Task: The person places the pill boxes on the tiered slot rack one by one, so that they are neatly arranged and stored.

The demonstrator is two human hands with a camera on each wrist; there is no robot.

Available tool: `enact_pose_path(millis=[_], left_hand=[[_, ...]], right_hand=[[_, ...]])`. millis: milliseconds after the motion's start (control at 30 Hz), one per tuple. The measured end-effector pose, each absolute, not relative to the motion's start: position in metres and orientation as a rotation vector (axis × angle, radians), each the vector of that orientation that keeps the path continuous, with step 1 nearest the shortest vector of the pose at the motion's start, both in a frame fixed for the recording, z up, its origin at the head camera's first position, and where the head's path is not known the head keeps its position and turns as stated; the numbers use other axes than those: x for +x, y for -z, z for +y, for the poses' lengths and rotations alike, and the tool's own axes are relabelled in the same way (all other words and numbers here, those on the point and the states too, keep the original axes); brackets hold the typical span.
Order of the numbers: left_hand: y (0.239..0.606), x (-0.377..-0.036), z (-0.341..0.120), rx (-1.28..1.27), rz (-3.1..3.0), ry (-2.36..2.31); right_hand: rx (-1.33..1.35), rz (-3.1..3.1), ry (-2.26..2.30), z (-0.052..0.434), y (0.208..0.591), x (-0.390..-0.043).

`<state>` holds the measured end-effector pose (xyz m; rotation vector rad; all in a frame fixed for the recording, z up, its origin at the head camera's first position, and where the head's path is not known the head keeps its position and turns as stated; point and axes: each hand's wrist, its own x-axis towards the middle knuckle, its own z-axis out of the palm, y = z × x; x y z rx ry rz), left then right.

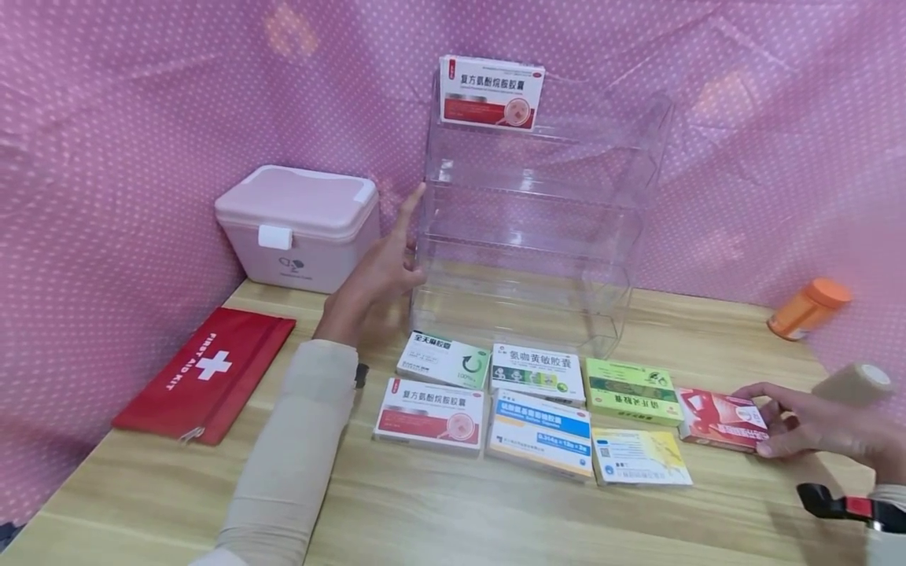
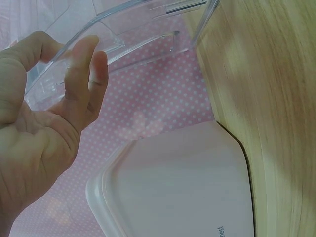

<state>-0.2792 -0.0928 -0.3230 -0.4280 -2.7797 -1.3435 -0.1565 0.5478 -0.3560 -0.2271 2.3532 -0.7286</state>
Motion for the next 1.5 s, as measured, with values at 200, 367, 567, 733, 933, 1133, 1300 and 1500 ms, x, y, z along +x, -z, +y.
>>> enact_pose_path(millis=[200,367,567,733,933,1133,1300,1500], left_hand=[[0.322,-0.279,-0.096,-0.418,-2.773,1.337],[0.318,-0.278,-0.097,-0.419,-2.766,1.343],[0.315,-0.279,-0.097,-0.421,-2.761,1.358],[0.316,-0.279,-0.096,-0.407,-2.775,1.36],[0.318,-0.28,-0.094,-0.409,-2.788,1.361],[0.32,-0.28,-0.092,-0.396,-2.8,1.372],[0.321,-0.28,-0.091,-0.401,-2.809,1.369],[0.323,-0.281,-0.092,-0.409,-2.806,1.374]], right_hand=[[-0.275,2.451,0.686,0.548,0.357,-0.157],[-0.199,2.486,0.699,0.545,0.357,-0.157],[-0.171,2.472,0.782,0.545,0.36,-0.155],[-0.192,2.483,0.819,0.547,0.366,-0.153],[-0.184,2.487,0.829,0.549,0.371,-0.151],[-0.199,2.535,0.84,0.551,0.375,-0.148],[-0.188,2.573,0.817,0.552,0.377,-0.146],[-0.159,2.547,0.874,0.555,0.379,-0.147]])
